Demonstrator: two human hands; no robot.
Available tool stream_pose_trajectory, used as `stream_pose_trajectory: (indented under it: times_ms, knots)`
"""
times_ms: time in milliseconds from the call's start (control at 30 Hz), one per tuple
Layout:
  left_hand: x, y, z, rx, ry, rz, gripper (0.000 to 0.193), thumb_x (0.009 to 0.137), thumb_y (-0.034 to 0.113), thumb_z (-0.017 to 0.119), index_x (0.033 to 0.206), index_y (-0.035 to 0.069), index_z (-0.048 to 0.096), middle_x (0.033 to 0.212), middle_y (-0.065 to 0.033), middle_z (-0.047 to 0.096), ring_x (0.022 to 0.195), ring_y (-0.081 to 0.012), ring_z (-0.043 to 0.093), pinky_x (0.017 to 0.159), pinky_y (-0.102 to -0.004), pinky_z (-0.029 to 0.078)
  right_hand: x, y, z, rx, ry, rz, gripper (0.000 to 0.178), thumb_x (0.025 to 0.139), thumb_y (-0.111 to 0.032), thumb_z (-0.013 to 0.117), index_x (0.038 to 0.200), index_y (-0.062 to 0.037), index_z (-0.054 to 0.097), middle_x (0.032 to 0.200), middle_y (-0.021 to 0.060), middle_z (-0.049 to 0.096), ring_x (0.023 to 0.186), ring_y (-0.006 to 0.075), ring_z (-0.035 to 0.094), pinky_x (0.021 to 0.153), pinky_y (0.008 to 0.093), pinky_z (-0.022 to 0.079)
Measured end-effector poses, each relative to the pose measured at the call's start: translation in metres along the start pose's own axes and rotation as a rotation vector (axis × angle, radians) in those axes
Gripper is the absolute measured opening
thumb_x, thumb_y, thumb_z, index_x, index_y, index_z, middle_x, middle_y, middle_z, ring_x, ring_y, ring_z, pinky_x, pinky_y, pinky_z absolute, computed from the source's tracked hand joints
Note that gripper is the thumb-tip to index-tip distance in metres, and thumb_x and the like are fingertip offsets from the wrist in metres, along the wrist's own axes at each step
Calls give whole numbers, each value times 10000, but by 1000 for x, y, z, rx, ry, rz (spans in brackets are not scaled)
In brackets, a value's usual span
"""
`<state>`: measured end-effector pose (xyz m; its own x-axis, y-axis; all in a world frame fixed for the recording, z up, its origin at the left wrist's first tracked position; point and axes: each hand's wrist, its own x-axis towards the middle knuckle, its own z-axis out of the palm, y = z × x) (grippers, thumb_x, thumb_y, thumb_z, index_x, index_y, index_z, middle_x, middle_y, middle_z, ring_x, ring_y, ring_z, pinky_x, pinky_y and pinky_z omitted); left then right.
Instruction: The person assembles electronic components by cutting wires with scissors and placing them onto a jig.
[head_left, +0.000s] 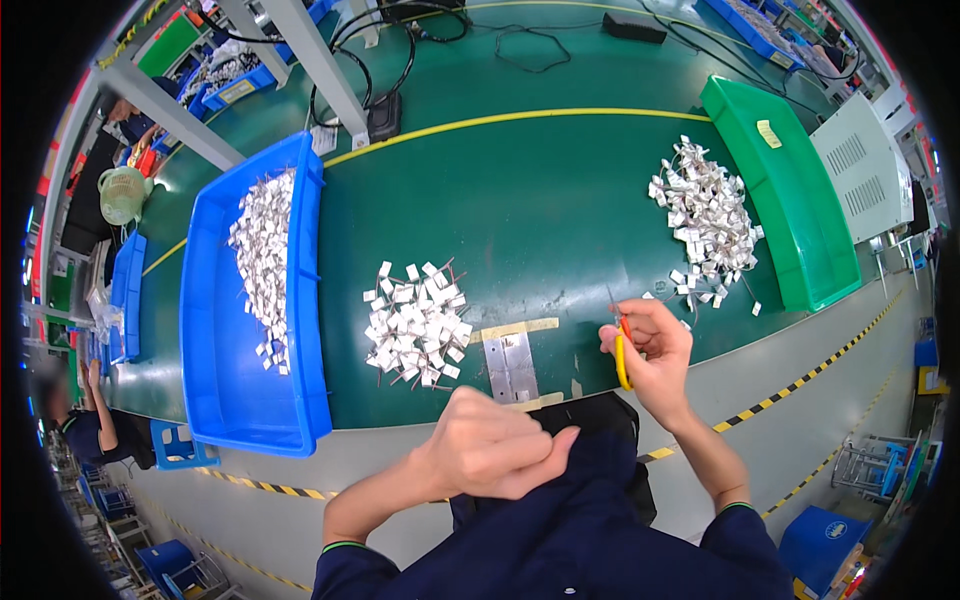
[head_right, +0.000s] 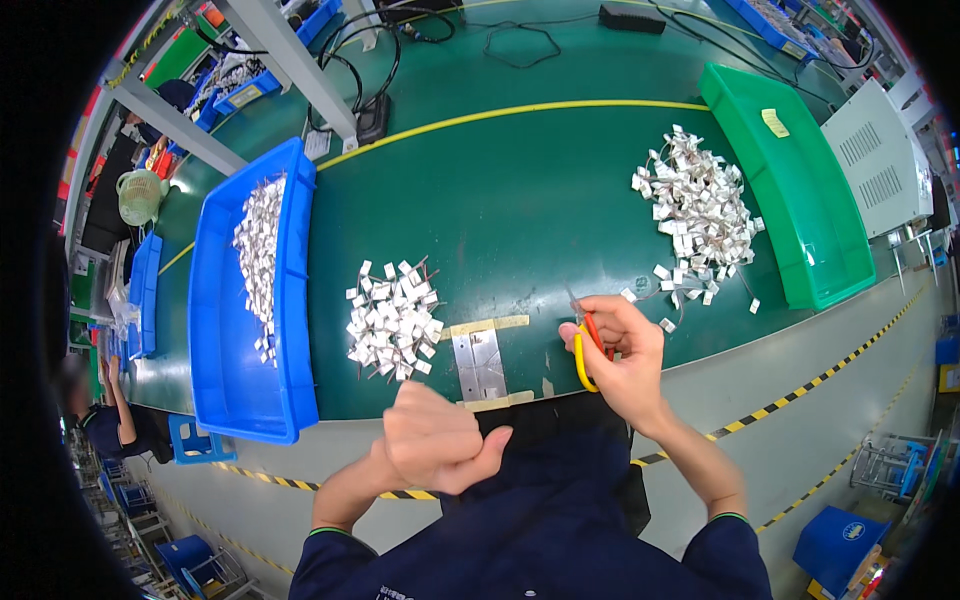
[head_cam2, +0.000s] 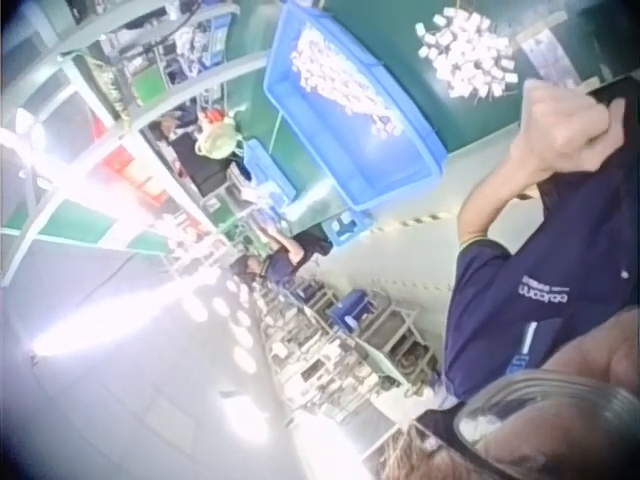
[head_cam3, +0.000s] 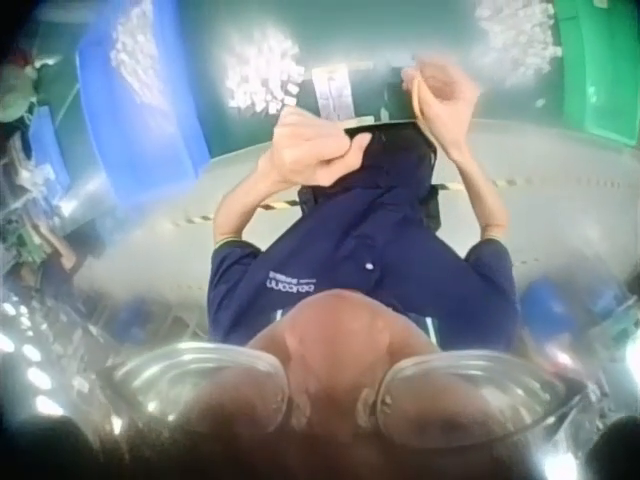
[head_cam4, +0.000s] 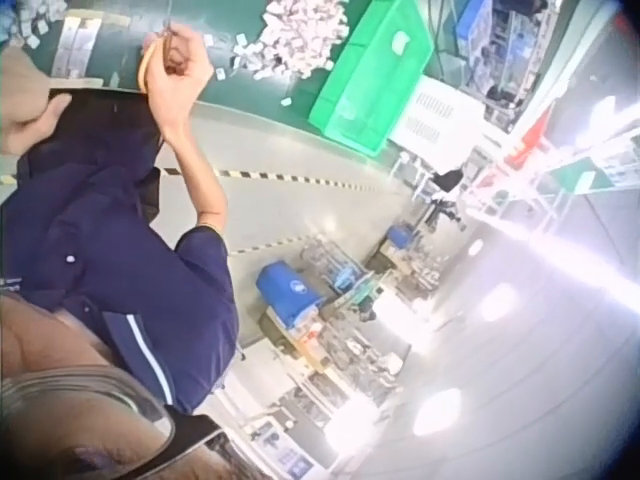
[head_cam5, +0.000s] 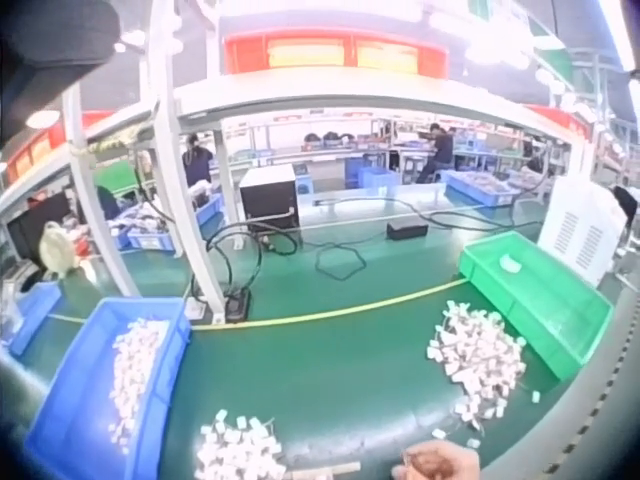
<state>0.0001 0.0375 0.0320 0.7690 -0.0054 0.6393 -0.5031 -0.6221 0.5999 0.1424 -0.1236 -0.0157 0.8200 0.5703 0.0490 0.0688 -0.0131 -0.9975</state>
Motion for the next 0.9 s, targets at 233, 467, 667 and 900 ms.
stream_pose_trajectory:
  times_ms: [233, 467, 667, 900]
  knots:
    - [-72, 22, 20, -51, -346, -25, 379, 686, 87, 705, 464, 123, 400, 458, 23, 326, 461, -149, 376, 512, -306, 294, 1, 19, -14, -430, -140, -519, 289, 685, 69, 716, 953, 1, 633, 817, 117, 649, 682, 208, 637, 598, 269, 511]
    - [-190, 18, 35, -22, -362, -398, 354, 728, 112, 693, 472, 105, 448, 439, -16, 380, 436, -168, 399, 488, -299, 320, 4, 16, -17, -447, -296, -576, 325, 682, 112, 652, 987, 2, 616, 792, 91, 609, 686, 217, 596, 586, 303, 480]
    - [-316, 9, 28, 63, -325, -988, 309, 787, 134, 661, 533, 57, 503, 478, -73, 478, 443, -199, 517, 409, -345, 386, 7, 16, -21, -362, -341, -575, 390, 705, 143, 624, 1055, -9, 540, 824, 97, 593, 761, 261, 565, 664, 330, 459]
    - [-388, 3, 50, -120, -350, -1396, 214, 790, 180, 637, 651, 20, 614, 551, -83, 572, 556, -246, 581, 542, -333, 455, 12, 25, -21, -372, -384, -596, 381, 717, 132, 634, 1049, -23, 533, 865, 98, 584, 774, 271, 561, 674, 337, 451]
